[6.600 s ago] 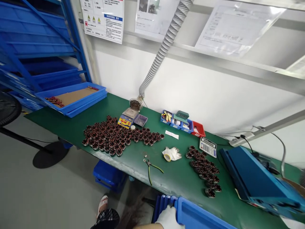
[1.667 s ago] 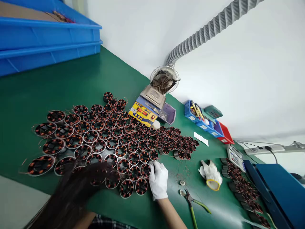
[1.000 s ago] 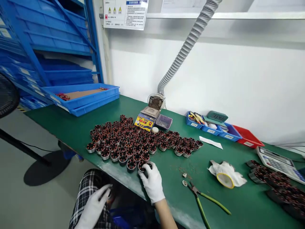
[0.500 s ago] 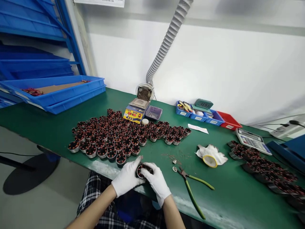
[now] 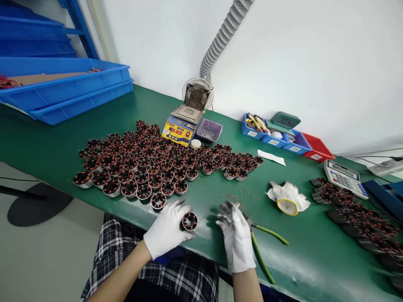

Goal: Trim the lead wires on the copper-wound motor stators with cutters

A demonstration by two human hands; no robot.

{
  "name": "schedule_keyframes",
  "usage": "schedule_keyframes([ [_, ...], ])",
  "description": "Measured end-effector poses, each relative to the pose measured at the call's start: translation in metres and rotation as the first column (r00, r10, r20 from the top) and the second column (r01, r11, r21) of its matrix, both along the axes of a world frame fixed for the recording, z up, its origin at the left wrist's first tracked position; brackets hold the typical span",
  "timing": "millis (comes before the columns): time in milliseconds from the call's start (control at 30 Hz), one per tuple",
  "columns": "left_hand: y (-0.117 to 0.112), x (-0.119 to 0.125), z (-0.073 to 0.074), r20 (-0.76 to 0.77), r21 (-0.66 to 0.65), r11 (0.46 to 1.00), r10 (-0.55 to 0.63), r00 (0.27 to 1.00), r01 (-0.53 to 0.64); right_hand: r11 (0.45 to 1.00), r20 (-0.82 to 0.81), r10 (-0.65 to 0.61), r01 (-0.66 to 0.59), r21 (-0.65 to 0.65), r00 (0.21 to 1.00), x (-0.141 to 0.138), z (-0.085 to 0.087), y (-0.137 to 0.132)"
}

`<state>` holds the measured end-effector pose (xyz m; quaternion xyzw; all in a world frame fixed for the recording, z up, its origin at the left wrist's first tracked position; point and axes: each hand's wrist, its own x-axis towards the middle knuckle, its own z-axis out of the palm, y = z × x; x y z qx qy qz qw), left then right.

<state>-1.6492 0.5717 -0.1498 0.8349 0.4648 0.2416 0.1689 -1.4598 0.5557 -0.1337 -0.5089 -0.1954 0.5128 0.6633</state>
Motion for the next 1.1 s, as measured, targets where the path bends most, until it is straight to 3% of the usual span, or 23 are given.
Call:
schedule_keyframes([
  [100, 0.0, 0.0, -0.001, 0.0, 0.016, 1.0, 0.021, 1.0, -0.021, 0.934, 0.182, 0.355, -0.341, -0.107, 0.917, -0.017, -0.003, -0.003],
  [167, 0.001, -0.001, 0.0, 0.006, 0.025, 0.999, -0.03, 1.0, 0.029, 0.905, 0.292, 0.425, -0.403, -0.137, 0.857, -0.031, -0.003, -0.002],
  [267, 0.003, 0.0, 0.002, -0.003, -0.005, 0.992, -0.124, 0.992, 0.124, 0.936, 0.375, 0.353, -0.329, -0.127, 0.857, -0.044, -0.002, -0.002],
  [400, 0.002, 0.003, 0.005, -0.027, -0.018, 0.998, -0.054, 0.998, 0.053, 0.957, 0.361, 0.283, -0.238, -0.164, 0.889, -0.045, -0.01, -0.015],
  [500, 0.0, 0.004, 0.006, -0.015, 0.006, 1.0, -0.025, 1.0, 0.025, 0.962, 0.451, 0.257, -0.183, -0.201, 0.855, -0.041, -0.016, -0.023],
  [667, 0.0, 0.005, 0.007, 0.003, 0.006, 0.999, -0.041, 0.999, 0.041, 0.96, 0.55, 0.264, -0.161, -0.228, 0.793, -0.027, -0.018, 0.0],
  [833, 0.001, 0.004, 0.006, -0.001, 0.031, 0.998, -0.051, 0.999, 0.051, 0.984, 0.613, 0.028, 0.086, -0.156, 0.79, -0.002, -0.002, 0.007],
  [900, 0.001, 0.003, 0.006, -0.013, 0.029, 0.998, -0.06, 0.998, 0.061, 0.998, 0.738, -0.013, 0.06, -0.037, 0.674, -0.001, 0.007, -0.006],
  [933, 0.001, 0.003, 0.006, -0.019, 0.026, 0.998, -0.063, 0.998, 0.064, 0.998, 0.826, 0.017, -0.059, 0.019, 0.563, -0.004, 0.01, -0.013],
  [967, 0.001, 0.003, 0.006, -0.023, 0.024, 0.997, -0.067, 0.997, 0.068, 0.974, 0.913, 0.058, -0.225, 0.038, 0.405, -0.008, 0.013, -0.02],
  [1033, 0.001, 0.003, 0.007, -0.021, 0.025, 0.997, -0.068, 0.997, 0.069, 0.868, 0.996, 0.084, -0.492, -0.065, 0.017, -0.016, 0.015, -0.027],
  [1100, 0.001, 0.003, 0.007, -0.016, 0.023, 0.997, -0.069, 0.997, 0.069, 0.821, 0.954, 0.043, -0.534, -0.204, -0.297, -0.023, 0.013, -0.026],
])
